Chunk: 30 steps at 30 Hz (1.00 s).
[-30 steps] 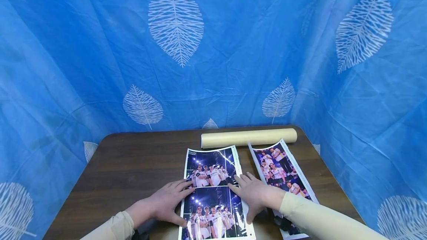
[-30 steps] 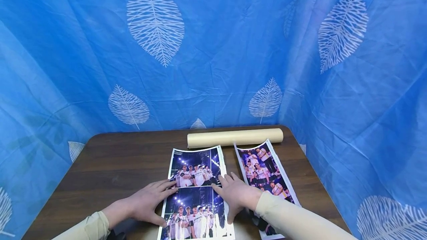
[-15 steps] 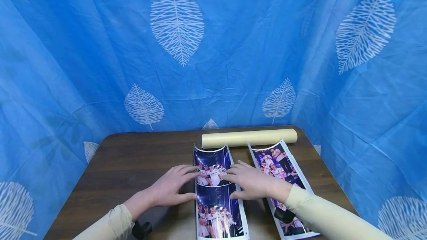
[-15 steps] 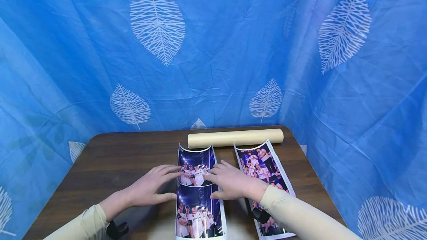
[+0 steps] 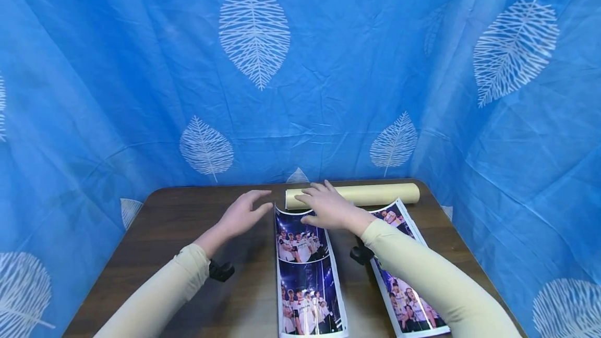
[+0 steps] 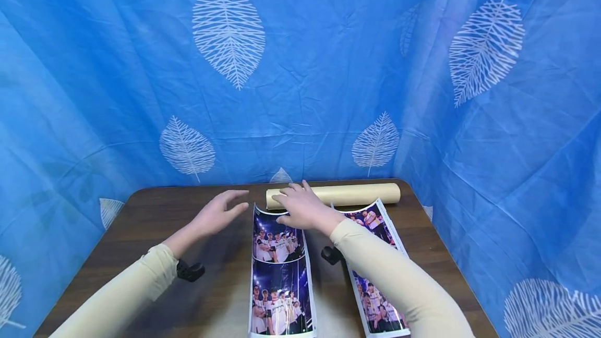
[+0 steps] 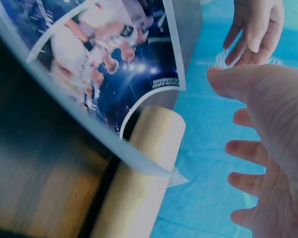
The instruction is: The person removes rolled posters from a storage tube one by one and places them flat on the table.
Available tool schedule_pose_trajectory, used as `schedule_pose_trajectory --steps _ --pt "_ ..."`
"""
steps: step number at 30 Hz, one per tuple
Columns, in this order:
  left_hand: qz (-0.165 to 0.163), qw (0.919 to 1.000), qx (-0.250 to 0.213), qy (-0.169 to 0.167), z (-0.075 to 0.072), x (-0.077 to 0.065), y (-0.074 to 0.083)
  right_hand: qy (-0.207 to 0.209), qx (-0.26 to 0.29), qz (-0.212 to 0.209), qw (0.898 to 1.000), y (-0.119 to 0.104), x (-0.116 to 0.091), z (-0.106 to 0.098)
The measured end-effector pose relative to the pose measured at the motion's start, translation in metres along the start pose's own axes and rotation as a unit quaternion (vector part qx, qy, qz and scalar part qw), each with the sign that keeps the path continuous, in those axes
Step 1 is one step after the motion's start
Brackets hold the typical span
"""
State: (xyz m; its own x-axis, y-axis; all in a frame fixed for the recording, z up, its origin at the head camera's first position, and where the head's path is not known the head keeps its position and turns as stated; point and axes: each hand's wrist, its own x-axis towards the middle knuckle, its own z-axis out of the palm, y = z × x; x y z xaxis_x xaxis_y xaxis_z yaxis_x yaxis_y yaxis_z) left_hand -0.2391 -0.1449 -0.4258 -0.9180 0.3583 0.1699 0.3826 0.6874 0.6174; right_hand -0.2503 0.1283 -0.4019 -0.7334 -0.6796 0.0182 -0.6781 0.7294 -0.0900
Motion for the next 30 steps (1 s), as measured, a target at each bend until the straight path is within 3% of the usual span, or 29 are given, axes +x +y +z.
schedule_pose_trajectory --steps 5,14,24,30 --pt "-0.075 0.9934 -0.086 0.008 0.007 0.022 -0.009 -0.012 0.008 0.061 0.998 0.006 0.035 0.015" --pt "-0.166 0.9736 -0.156 0.016 0.02 0.04 -0.022 -0.007 0.026 0.136 0.99 0.008 0.069 0.039" --pt "-0.215 0.9447 -0.247 0.02 0.037 0.052 -0.022 -0.015 0.019 0.177 0.984 0.006 0.088 0.05" --pt "-0.245 0.931 -0.269 0.025 0.043 0.054 -0.026 -0.018 0.027 0.192 0.981 0.005 0.092 0.054"
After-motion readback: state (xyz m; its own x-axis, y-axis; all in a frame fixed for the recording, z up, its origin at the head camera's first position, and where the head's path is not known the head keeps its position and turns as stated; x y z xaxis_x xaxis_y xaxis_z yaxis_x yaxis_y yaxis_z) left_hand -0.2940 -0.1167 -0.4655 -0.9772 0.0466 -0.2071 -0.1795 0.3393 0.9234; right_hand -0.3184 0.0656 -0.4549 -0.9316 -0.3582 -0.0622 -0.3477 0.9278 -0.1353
